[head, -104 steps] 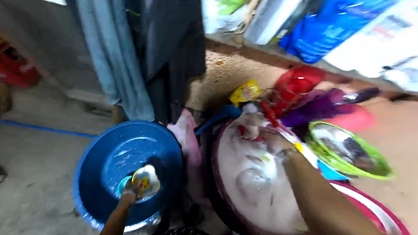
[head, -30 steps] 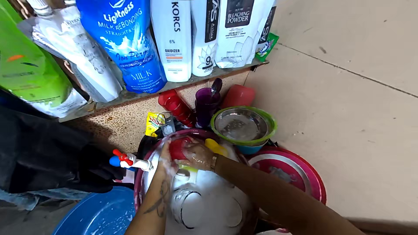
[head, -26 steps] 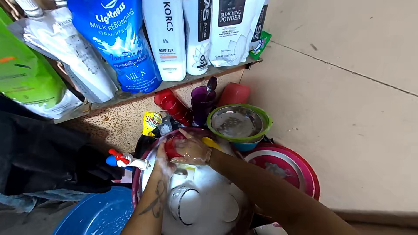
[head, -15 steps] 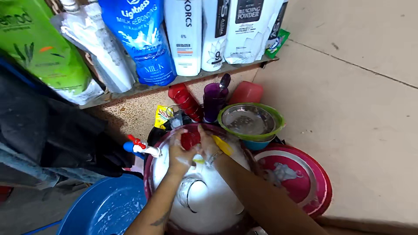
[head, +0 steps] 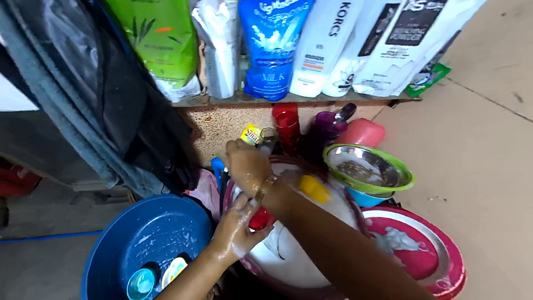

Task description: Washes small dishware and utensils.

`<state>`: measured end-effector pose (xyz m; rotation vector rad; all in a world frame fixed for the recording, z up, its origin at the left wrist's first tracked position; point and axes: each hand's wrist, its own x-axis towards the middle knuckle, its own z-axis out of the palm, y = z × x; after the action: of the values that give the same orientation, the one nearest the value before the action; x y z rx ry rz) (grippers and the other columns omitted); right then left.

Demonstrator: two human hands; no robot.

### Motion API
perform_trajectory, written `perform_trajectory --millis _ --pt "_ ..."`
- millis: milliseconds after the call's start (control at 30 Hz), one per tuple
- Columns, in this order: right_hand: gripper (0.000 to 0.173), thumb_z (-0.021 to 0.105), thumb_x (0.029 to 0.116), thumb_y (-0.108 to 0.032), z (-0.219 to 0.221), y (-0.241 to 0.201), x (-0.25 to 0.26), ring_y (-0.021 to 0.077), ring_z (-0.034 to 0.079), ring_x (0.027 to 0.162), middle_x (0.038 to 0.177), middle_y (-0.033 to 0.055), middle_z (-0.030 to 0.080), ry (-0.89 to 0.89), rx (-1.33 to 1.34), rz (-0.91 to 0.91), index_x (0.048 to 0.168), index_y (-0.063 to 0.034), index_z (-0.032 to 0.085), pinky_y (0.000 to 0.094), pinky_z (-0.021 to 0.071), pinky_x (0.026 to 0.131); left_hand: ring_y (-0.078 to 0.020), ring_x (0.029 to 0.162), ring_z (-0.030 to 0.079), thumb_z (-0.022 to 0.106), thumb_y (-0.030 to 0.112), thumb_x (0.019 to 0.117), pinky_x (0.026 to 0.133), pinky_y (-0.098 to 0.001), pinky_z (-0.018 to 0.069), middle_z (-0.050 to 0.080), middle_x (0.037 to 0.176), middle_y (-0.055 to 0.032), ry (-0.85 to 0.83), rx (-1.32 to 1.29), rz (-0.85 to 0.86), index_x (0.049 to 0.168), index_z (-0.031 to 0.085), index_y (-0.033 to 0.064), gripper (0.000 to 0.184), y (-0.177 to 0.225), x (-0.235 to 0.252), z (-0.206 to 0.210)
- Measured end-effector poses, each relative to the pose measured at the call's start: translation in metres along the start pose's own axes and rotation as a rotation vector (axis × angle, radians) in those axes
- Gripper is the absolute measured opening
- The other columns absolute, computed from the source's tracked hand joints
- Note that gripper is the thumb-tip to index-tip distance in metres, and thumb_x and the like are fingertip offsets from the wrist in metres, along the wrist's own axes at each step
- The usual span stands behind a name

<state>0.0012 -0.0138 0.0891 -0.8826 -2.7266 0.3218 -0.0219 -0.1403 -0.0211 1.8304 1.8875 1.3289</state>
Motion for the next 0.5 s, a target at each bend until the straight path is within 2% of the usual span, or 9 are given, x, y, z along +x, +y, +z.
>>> perform_trajectory --millis 67,133,167,233,300,367,400,500 --pt "0.028 0.053 0.1052 -0.018 0.012 0.010 0.010 0.0420 0.070 0.098 0.107 0.0254 0.068 0.115 -0.032 -0.123 0.109 0.0053 0.069 0.0566 0.0586 0.079 -0.0152 0.125 0.060 0.088 0.027 0.0769 0.101 -0.0360 0.0562 0.060 0.139 -0.0069 0.056 -0.219 -0.042 0.130 0.066 0.0147 0.059 -0.016 -0.021 -0.022" --pt "0.027 0.053 0.1041 -0.014 0.019 0.023 0.017 0.0443 0.071 0.098 0.106 0.0272 0.070 0.163 -0.060 -0.293 0.107 0.0067 0.070 0.0598 0.0577 0.080 -0.0158 0.119 0.063 0.090 0.020 0.0747 0.093 -0.0366 0.0614 0.060 0.135 -0.0047 0.164 -0.425 -0.147 0.131 0.063 0.0151 0.063 -0.030 -0.047 -0.048" --pt "0.029 0.052 0.1050 -0.016 0.020 0.028 0.019 0.0447 0.071 0.096 0.103 0.0272 0.070 0.176 -0.063 -0.350 0.104 0.0075 0.070 0.0611 0.0569 0.079 -0.0171 0.116 0.065 0.089 0.017 0.0742 0.090 -0.0373 0.0625 0.060 0.134 -0.0044 0.221 -0.490 -0.217 0.133 0.061 0.0151 0.065 -0.039 -0.061 -0.061" --pt "0.037 0.050 0.1078 -0.024 0.018 0.037 0.019 0.0449 0.071 0.088 0.097 0.0267 0.070 0.214 -0.078 -0.422 0.100 0.0075 0.068 0.0616 0.0562 0.073 -0.0175 0.116 0.065 0.089 0.015 0.0735 0.092 -0.0371 0.0613 0.061 0.133 -0.0037 0.327 -0.545 -0.382 0.136 0.057 0.0150 0.070 -0.061 -0.087 -0.088" --pt "0.042 0.048 0.1092 -0.028 0.016 0.051 0.022 0.0449 0.071 0.081 0.093 0.0276 0.070 0.263 -0.107 -0.556 0.100 0.0080 0.068 0.0597 0.0561 0.068 -0.0152 0.113 0.066 0.086 0.011 0.0744 0.092 -0.0342 0.0607 0.063 0.131 -0.0033 0.401 -0.530 -0.547 0.138 0.053 0.0139 0.072 -0.092 -0.113 -0.107" --pt "0.043 0.046 0.1103 -0.028 0.010 0.062 0.028 0.0475 0.070 0.079 0.091 0.0297 0.069 0.231 -0.157 -0.677 0.102 0.0088 0.066 0.0607 0.0547 0.065 -0.0156 0.113 0.066 0.085 0.008 0.0768 0.094 -0.0365 0.0591 0.063 0.130 -0.0055 0.390 -0.454 -0.680 0.139 0.051 0.0123 0.071 -0.135 -0.147 -0.116" --pt "0.042 0.045 0.1106 -0.028 0.005 0.063 0.032 0.0496 0.069 0.081 0.092 0.0309 0.068 0.188 -0.180 -0.719 0.105 0.0093 0.065 0.0625 0.0543 0.067 -0.0181 0.113 0.066 0.086 0.005 0.0768 0.096 -0.0402 0.0581 0.063 0.130 -0.0089 0.355 -0.400 -0.731 0.139 0.051 0.0101 0.072 -0.160 -0.167 -0.118" --pt "0.042 0.042 0.1092 -0.028 -0.007 0.060 0.035 0.0532 0.068 0.086 0.099 0.0319 0.068 0.067 -0.208 -0.769 0.115 0.0074 0.064 0.0668 0.0526 0.072 -0.0281 0.117 0.065 0.090 0.010 0.0751 0.101 -0.0501 0.0546 0.063 0.130 -0.0183 0.145 -0.216 -0.915 0.141 0.053 0.0052 0.075 -0.224 -0.234 -0.113"
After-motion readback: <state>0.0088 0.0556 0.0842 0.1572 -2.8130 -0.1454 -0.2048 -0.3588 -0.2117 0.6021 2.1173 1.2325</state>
